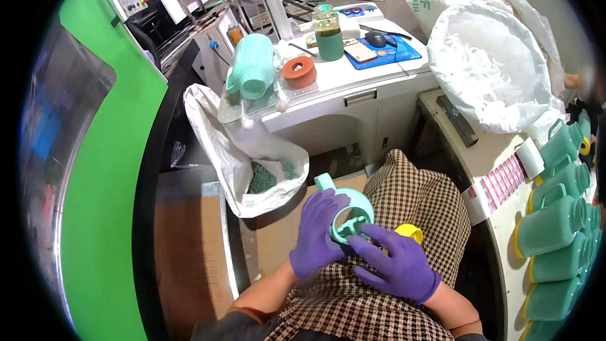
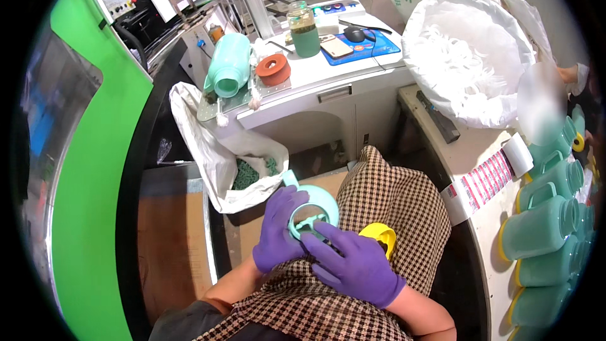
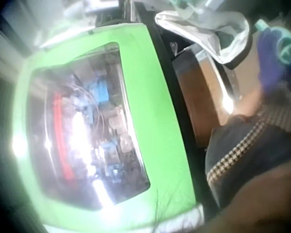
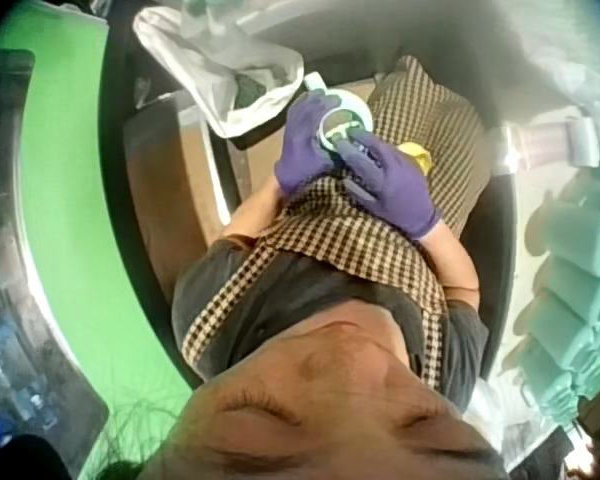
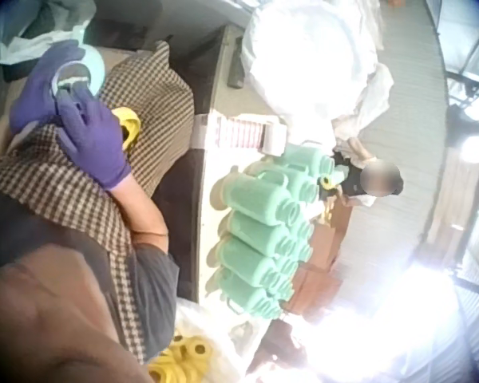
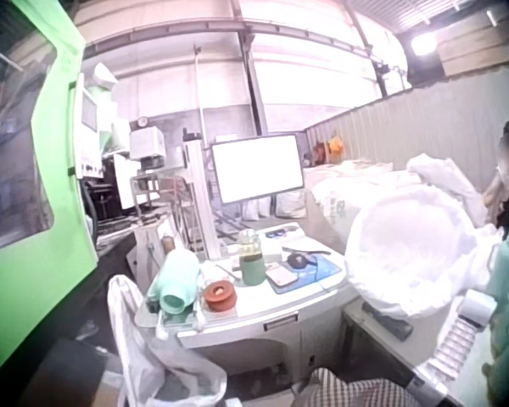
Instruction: The person sits on the floor in a factory setting and assembles light green plastic containers. They pick up a container body, apply a strip of adhesive tape to the rim, and then screw on a yellow lid. The person repeats this process for multiple units, placing the finished containers on a nearby table.
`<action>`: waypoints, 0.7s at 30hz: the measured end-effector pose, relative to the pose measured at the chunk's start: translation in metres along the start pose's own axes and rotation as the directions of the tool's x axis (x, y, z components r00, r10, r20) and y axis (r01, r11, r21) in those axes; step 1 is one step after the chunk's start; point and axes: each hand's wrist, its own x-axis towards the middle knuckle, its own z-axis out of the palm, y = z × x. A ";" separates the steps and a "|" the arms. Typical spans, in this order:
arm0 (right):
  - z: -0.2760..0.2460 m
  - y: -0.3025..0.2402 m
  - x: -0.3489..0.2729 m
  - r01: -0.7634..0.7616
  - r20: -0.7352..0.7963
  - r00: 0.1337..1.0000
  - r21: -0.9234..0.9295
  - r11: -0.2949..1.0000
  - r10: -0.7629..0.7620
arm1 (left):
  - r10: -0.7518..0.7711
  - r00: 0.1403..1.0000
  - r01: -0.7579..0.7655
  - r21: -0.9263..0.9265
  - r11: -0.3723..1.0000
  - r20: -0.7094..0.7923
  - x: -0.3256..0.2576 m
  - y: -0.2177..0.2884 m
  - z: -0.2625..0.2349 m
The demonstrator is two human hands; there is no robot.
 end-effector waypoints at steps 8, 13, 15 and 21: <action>0.039 0.034 -0.020 -0.163 0.156 0.968 -0.191 0.968 0.194 | 0.121 0.991 -0.126 0.112 0.986 0.054 0.013 0.025 0.018; 0.051 0.028 -0.047 -0.218 -0.154 0.968 -0.120 0.969 0.199 | 0.231 0.970 -0.239 0.136 0.961 0.075 0.011 0.030 0.040; 0.058 0.030 -0.058 -0.214 -0.247 0.954 -0.159 0.964 0.171 | 0.279 0.959 -0.284 0.155 0.946 0.058 0.012 0.035 0.041; 0.049 0.023 -0.036 -0.171 -0.231 0.965 -0.198 0.965 0.124 | 0.095 0.994 -0.090 0.074 0.993 -0.058 0.023 0.022 0.033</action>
